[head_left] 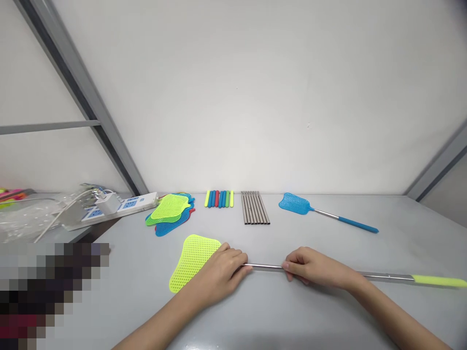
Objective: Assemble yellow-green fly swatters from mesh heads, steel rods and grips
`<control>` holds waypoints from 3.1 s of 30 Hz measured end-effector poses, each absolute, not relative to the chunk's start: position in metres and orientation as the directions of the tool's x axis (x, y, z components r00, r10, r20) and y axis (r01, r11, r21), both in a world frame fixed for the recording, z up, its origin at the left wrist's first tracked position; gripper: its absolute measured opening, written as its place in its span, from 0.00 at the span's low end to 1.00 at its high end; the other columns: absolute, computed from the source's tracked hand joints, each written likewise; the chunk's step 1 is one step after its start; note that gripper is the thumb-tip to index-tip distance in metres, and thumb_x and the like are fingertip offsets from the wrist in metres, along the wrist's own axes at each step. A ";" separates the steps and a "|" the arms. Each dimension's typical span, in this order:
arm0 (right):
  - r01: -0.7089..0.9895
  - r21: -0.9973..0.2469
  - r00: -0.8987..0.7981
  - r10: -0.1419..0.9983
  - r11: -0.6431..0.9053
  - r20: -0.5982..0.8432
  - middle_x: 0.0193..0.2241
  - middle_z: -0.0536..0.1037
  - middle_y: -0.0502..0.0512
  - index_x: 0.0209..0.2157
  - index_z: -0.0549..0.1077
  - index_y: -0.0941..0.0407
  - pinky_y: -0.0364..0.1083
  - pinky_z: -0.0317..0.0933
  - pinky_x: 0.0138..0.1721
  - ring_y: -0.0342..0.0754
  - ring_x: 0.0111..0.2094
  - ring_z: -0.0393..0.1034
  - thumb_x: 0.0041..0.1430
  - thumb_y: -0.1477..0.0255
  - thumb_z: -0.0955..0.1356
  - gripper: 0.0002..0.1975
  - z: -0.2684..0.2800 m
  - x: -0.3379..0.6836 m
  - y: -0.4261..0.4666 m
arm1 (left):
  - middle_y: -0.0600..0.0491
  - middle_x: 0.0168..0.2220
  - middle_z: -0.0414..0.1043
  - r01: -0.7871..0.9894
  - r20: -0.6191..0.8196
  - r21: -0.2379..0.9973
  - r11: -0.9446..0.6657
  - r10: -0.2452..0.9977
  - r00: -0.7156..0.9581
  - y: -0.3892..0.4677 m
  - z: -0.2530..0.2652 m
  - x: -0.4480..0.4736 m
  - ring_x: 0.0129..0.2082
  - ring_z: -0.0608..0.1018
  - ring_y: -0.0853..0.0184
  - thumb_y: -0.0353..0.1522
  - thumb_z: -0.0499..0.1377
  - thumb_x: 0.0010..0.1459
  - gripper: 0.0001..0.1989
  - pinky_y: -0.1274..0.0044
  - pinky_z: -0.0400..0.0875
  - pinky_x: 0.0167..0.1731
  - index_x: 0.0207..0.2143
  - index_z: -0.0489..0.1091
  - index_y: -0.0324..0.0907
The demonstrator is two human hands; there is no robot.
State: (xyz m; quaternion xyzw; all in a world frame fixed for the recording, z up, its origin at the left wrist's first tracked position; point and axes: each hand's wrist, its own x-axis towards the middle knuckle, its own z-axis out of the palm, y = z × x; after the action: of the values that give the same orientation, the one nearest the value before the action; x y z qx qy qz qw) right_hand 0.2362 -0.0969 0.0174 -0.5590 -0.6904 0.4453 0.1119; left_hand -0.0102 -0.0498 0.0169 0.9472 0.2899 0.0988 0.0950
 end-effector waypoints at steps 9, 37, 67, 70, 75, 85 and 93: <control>0.673 -0.739 -0.388 0.857 0.012 -0.340 0.19 0.66 0.48 0.26 0.67 0.59 0.39 0.48 0.22 0.39 0.21 0.55 0.53 0.61 0.61 0.14 0.024 0.235 -0.099 | 0.57 0.20 0.64 0.524 0.102 0.250 -0.814 0.560 0.822 -0.046 0.014 -0.013 0.22 0.65 0.70 0.35 0.42 0.61 0.15 0.76 0.55 0.29 0.24 0.58 0.41; 0.779 -0.626 -0.249 0.933 0.033 -0.261 0.21 0.64 0.48 0.24 0.65 0.55 0.41 0.49 0.23 0.42 0.23 0.55 0.55 0.64 0.58 0.12 0.033 0.265 -0.094 | 0.56 0.20 0.63 0.618 0.104 0.290 -0.731 0.666 0.739 -0.039 0.015 -0.020 0.23 0.67 0.69 0.36 0.43 0.60 0.16 0.79 0.51 0.22 0.22 0.59 0.41; 0.640 -0.762 -0.326 0.865 -0.094 -0.381 0.18 0.59 0.47 0.19 0.62 0.59 0.40 0.47 0.23 0.39 0.19 0.49 0.56 0.59 0.56 0.20 0.012 0.253 -0.087 | 0.58 0.21 0.68 0.580 0.143 -0.043 -0.813 0.570 0.809 -0.044 0.012 -0.023 0.19 0.67 0.70 0.32 0.41 0.60 0.13 0.76 0.52 0.24 0.24 0.55 0.41; 0.638 -0.762 -0.310 0.871 -0.106 -0.381 0.18 0.59 0.47 0.20 0.64 0.59 0.40 0.47 0.23 0.39 0.19 0.49 0.55 0.58 0.57 0.21 0.017 0.252 -0.087 | 0.58 0.20 0.67 0.583 0.138 -0.026 -0.812 0.575 0.806 -0.041 0.013 -0.023 0.19 0.67 0.70 0.33 0.40 0.61 0.14 0.76 0.52 0.25 0.24 0.56 0.41; 0.669 -0.742 -0.334 0.875 -0.042 -0.351 0.18 0.60 0.47 0.23 0.66 0.59 0.40 0.46 0.22 0.39 0.19 0.50 0.56 0.57 0.56 0.21 0.023 0.249 -0.090 | 0.58 0.19 0.65 0.596 0.126 0.007 -0.803 0.592 0.796 -0.038 0.013 -0.024 0.20 0.67 0.70 0.34 0.40 0.61 0.15 0.77 0.52 0.25 0.24 0.58 0.42; 0.683 -0.730 -0.258 0.932 -0.011 -0.256 0.20 0.66 0.47 0.27 0.63 0.56 0.39 0.49 0.22 0.41 0.22 0.56 0.50 0.61 0.64 0.12 0.020 0.247 -0.091 | 0.56 0.20 0.65 0.621 0.088 0.053 -0.782 0.623 0.778 -0.036 0.013 -0.025 0.21 0.67 0.69 0.36 0.39 0.61 0.17 0.77 0.50 0.24 0.24 0.59 0.42; 0.727 -0.677 -0.201 0.978 0.117 -0.047 0.19 0.60 0.45 0.19 0.54 0.57 0.39 0.45 0.21 0.40 0.22 0.51 0.52 0.63 0.63 0.16 0.017 0.239 -0.091 | 0.56 0.20 0.65 0.640 0.070 0.083 -0.764 0.645 0.761 -0.033 0.011 -0.028 0.22 0.68 0.69 0.37 0.38 0.62 0.17 0.78 0.48 0.22 0.24 0.59 0.42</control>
State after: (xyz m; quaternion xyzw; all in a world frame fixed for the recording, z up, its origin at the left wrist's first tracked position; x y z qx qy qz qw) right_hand 0.2393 -0.0912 0.0170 -0.5949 -0.7164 0.2956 0.2130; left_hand -0.0279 -0.0334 0.0109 0.9378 0.3428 0.0472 0.0269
